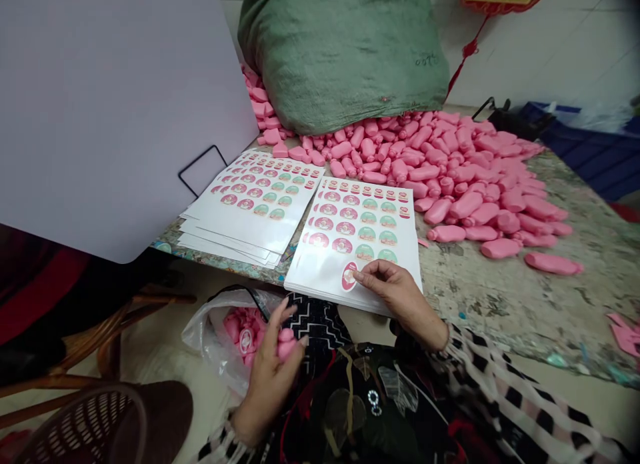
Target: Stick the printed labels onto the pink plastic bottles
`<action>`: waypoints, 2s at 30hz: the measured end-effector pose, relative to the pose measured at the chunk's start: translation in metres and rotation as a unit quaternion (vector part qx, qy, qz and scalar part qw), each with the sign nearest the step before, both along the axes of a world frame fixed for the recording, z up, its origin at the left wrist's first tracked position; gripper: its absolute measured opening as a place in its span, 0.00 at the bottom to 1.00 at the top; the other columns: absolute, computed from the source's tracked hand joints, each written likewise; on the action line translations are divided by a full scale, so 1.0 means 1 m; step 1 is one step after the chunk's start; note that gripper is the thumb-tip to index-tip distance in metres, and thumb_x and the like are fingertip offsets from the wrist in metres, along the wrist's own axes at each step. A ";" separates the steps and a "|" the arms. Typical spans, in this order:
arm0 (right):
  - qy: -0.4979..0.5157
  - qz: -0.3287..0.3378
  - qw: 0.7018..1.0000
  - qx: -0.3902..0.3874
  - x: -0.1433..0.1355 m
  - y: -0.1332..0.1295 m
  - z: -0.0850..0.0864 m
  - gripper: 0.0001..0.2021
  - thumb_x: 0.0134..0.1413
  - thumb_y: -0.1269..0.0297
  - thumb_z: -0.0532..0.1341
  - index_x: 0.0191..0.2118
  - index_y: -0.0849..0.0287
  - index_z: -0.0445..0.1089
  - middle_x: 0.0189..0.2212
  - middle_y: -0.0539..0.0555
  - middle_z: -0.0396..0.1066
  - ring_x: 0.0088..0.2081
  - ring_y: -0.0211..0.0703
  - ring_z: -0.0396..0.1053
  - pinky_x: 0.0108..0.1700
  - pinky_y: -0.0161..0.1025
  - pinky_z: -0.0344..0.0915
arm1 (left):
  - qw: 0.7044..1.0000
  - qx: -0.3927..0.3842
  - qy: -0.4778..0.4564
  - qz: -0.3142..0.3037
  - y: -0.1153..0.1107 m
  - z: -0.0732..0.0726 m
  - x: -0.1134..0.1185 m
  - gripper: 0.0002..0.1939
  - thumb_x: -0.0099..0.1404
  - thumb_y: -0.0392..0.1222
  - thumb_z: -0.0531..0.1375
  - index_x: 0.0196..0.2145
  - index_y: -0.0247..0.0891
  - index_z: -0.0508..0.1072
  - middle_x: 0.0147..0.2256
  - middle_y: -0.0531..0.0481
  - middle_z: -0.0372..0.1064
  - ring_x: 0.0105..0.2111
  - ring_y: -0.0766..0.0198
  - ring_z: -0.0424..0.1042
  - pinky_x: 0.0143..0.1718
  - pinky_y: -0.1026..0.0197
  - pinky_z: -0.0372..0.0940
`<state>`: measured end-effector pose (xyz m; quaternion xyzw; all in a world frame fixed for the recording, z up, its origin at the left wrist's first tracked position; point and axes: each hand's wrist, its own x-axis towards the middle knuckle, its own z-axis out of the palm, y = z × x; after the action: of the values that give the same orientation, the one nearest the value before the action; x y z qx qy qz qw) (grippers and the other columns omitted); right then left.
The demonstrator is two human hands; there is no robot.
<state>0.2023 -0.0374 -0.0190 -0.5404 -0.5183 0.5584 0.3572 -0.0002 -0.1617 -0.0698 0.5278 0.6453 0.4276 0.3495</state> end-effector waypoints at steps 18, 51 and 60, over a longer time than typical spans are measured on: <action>0.137 0.020 0.990 -0.031 0.012 -0.001 0.004 0.11 0.42 0.57 0.66 0.25 0.59 0.68 0.24 0.47 0.66 0.26 0.34 0.58 0.30 0.34 0.51 | 0.835 -0.136 -0.525 -0.089 0.077 0.069 0.029 0.18 0.63 0.52 0.52 0.45 0.39 0.64 0.28 0.50 0.65 0.26 0.67 0.66 0.25 0.65 0.61; -0.135 0.032 0.961 0.240 0.009 0.024 0.009 0.10 0.50 0.55 0.60 0.27 0.55 0.68 0.26 0.50 0.67 0.31 0.39 0.64 0.34 0.37 0.59 | 0.719 -0.200 -0.635 -0.200 0.145 0.037 0.057 0.26 0.61 0.59 0.51 0.48 0.38 0.67 0.31 0.50 0.65 0.25 0.69 0.65 0.26 0.65 0.60; -0.159 0.038 0.958 0.234 0.008 0.025 0.010 0.11 0.49 0.53 0.61 0.26 0.55 0.68 0.26 0.50 0.68 0.30 0.39 0.64 0.33 0.37 0.59 | 0.719 -0.197 -0.634 -0.204 0.146 0.036 0.057 0.24 0.63 0.56 0.50 0.49 0.37 0.67 0.29 0.50 0.63 0.26 0.69 0.64 0.26 0.66 0.61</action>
<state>0.2100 -0.0121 -0.0088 -0.5031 -0.7047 0.3414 0.3656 0.0571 -0.0158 -0.0336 0.1713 0.2188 0.4443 0.8517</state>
